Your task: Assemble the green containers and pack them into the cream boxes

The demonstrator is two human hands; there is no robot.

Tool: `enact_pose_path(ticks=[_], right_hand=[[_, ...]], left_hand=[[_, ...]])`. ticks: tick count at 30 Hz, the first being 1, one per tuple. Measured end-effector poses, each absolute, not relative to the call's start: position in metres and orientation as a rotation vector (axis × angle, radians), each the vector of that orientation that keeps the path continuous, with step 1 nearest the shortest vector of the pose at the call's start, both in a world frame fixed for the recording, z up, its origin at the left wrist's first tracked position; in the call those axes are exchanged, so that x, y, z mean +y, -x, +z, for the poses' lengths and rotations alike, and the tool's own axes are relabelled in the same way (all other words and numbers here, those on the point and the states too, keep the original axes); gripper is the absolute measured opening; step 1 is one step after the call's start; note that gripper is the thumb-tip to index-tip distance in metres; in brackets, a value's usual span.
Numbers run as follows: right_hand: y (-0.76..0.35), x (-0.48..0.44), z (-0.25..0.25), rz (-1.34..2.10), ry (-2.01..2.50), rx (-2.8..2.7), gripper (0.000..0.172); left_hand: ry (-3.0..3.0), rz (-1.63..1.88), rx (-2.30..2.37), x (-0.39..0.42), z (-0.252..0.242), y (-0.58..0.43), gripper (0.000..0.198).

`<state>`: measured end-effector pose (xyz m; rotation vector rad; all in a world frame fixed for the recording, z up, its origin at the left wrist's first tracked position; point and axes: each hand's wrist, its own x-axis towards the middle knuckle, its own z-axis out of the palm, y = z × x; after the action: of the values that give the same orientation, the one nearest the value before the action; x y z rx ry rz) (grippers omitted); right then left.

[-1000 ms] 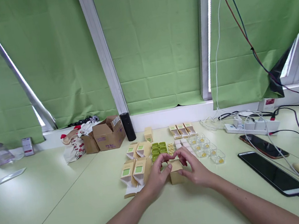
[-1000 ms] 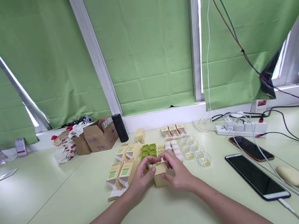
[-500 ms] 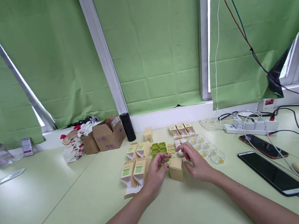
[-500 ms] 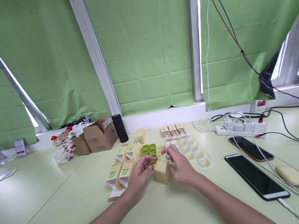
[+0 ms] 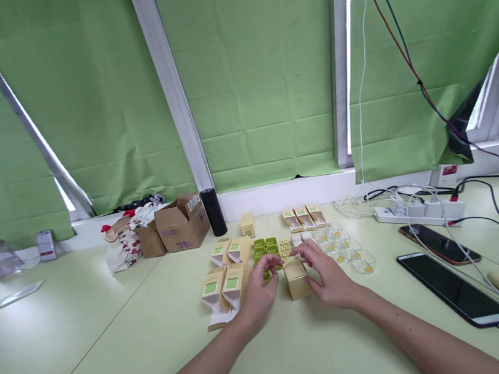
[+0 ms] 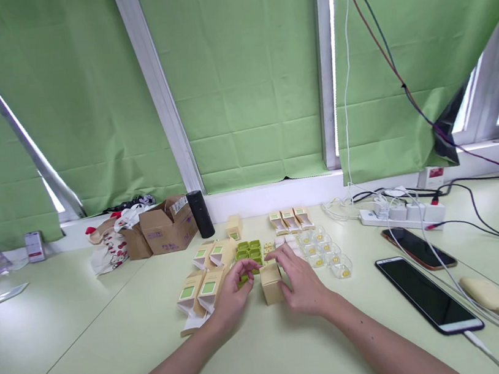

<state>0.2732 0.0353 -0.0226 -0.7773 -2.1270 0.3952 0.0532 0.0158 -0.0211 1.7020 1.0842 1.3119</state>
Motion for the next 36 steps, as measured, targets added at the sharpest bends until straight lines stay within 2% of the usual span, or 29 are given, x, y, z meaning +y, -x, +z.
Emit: enact_pose_path(ticks=[4, 11, 17, 21, 23, 31, 36], right_hand=[[-0.272, 0.04, -0.028, 0.311, 0.872, -2.11, 0.064], [-0.269, 0.044, -0.029, 0.245, 1.13, -2.049, 0.051], [-0.267, 0.045, -0.022, 0.204, 1.624, -2.166, 0.029], [-0.265, 0.042, -0.023, 0.188, 1.758, -2.332, 0.017], [-0.263, 0.04, -0.024, 0.187, 1.76, -2.359, 0.016], [-0.261, 0.036, -0.021, 0.165, 1.773, -2.4, 0.021], [-0.261, 0.034, -0.02, 0.146, 1.766, -2.413, 0.022]], left_hand=[[-1.746, 1.338, 1.115, 0.016, -0.021, -0.052, 0.026], [-1.76, 1.353, 1.156, 0.016, -0.022, -0.052, 0.023], [-1.874, 1.399, 1.268, 0.013, -0.02, -0.051, 0.014], [-2.163, 1.343, 1.411, 0.007, -0.017, -0.05, 0.015], [-2.311, 1.299, 1.457, 0.005, -0.015, -0.051, 0.017], [-2.711, 0.892, 1.503, 0.003, -0.014, -0.062, 0.05], [-2.88, 0.657, 1.534, 0.005, -0.009, -0.07, 0.044]])
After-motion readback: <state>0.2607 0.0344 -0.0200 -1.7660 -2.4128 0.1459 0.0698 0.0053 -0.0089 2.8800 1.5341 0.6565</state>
